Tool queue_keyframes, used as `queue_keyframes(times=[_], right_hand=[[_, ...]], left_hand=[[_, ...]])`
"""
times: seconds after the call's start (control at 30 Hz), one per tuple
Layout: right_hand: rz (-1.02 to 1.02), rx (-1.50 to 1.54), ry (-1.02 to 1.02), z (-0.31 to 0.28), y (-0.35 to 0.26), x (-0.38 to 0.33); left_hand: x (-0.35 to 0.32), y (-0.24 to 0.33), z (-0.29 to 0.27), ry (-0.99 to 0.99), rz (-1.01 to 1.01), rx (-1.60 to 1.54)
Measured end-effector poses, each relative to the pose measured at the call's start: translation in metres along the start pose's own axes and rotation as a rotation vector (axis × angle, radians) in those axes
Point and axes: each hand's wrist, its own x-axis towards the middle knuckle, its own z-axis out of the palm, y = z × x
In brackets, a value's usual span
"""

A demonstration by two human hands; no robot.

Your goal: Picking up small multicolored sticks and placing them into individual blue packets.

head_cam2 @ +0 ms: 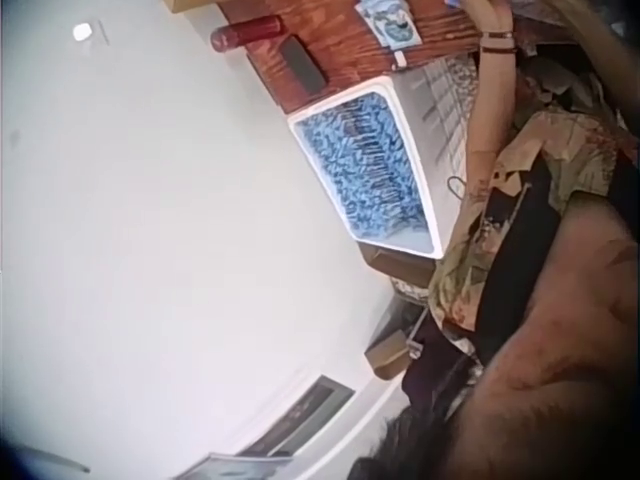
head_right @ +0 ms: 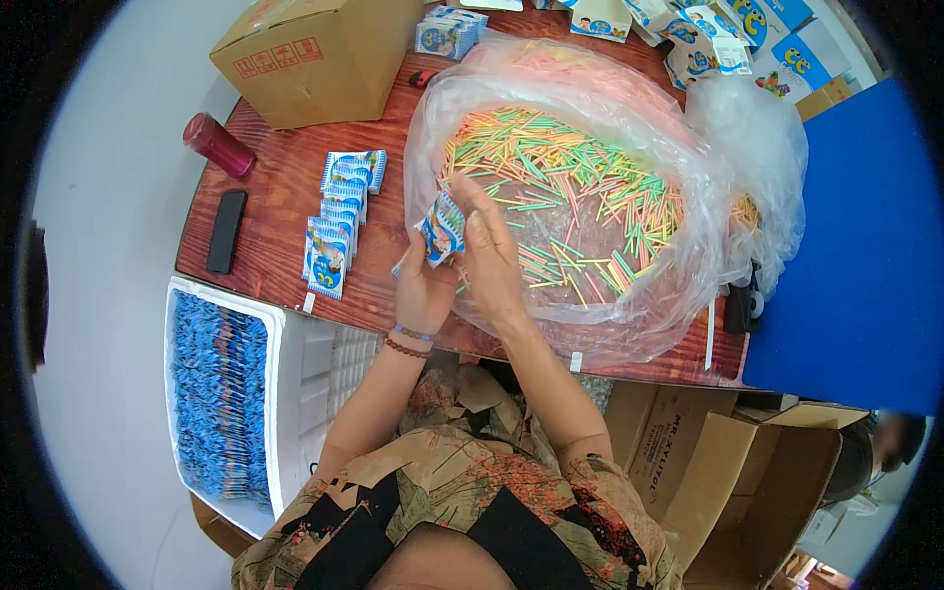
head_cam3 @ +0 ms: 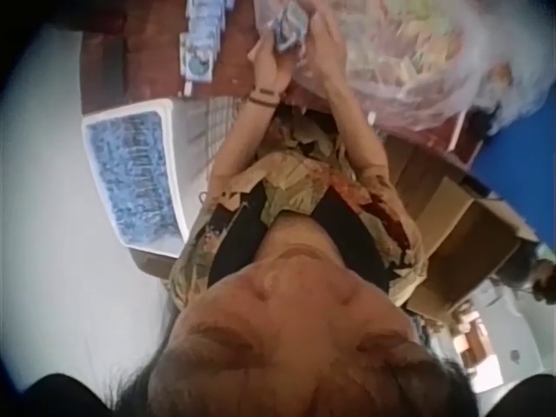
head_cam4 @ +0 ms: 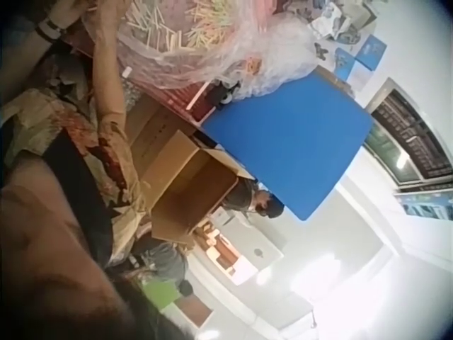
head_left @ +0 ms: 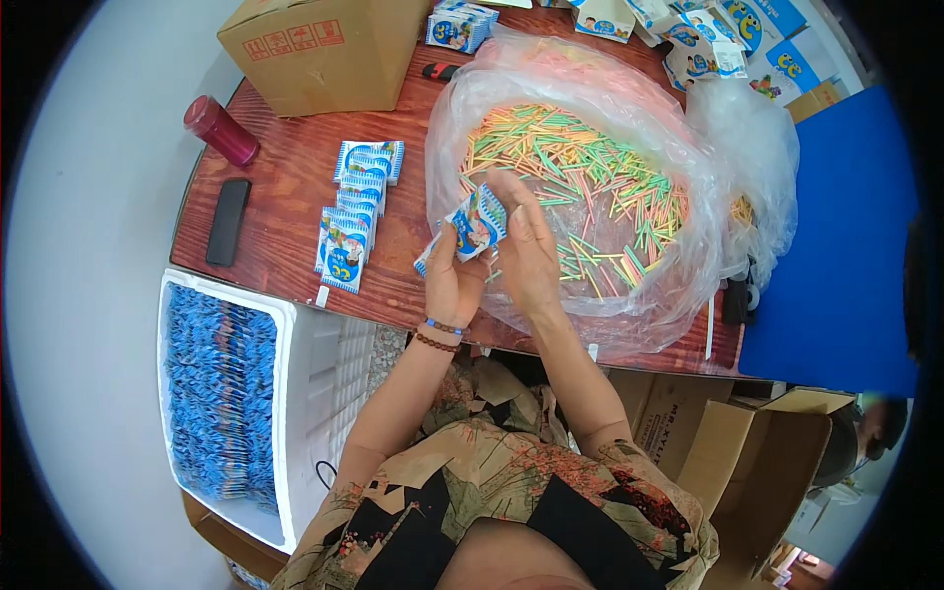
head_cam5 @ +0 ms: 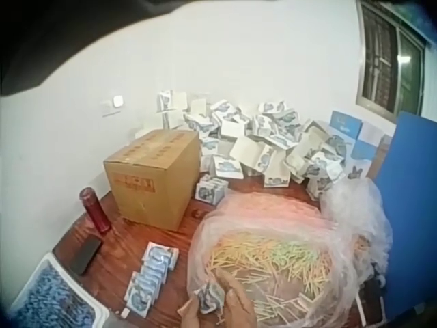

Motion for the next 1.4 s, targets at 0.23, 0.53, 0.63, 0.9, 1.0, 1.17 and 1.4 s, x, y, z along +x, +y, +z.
queue_keyframes(times=[0.23,0.53,0.63,0.9,1.0,1.17,1.4], right_hand=[[0.127,-0.372,-0.055,-0.02,-0.005,0.007],[0.122,-0.46,-0.163,0.007,-0.013,0.017],[0.215,-0.566,-0.222,0.017,-0.003,0.02],[0.152,-0.706,-0.484,0.083,0.066,0.043],[0.109,-0.885,-0.538,0.093,0.096,0.047],[-0.105,-1.064,-0.504,0.099,0.098,0.055],[-0.165,-1.599,-0.457,0.068,0.103,0.153]], left_hand=[[0.008,0.0,0.009,-0.036,0.038,0.113],[-0.011,0.028,0.012,0.017,0.161,0.254],[-0.026,0.043,0.006,0.129,0.248,0.309],[-0.063,0.13,-0.048,0.362,0.817,1.369],[-0.052,0.142,-0.049,0.407,0.743,1.922],[-0.018,0.14,-0.055,0.531,0.698,2.189],[-0.005,0.133,-0.055,0.547,0.798,2.065]])
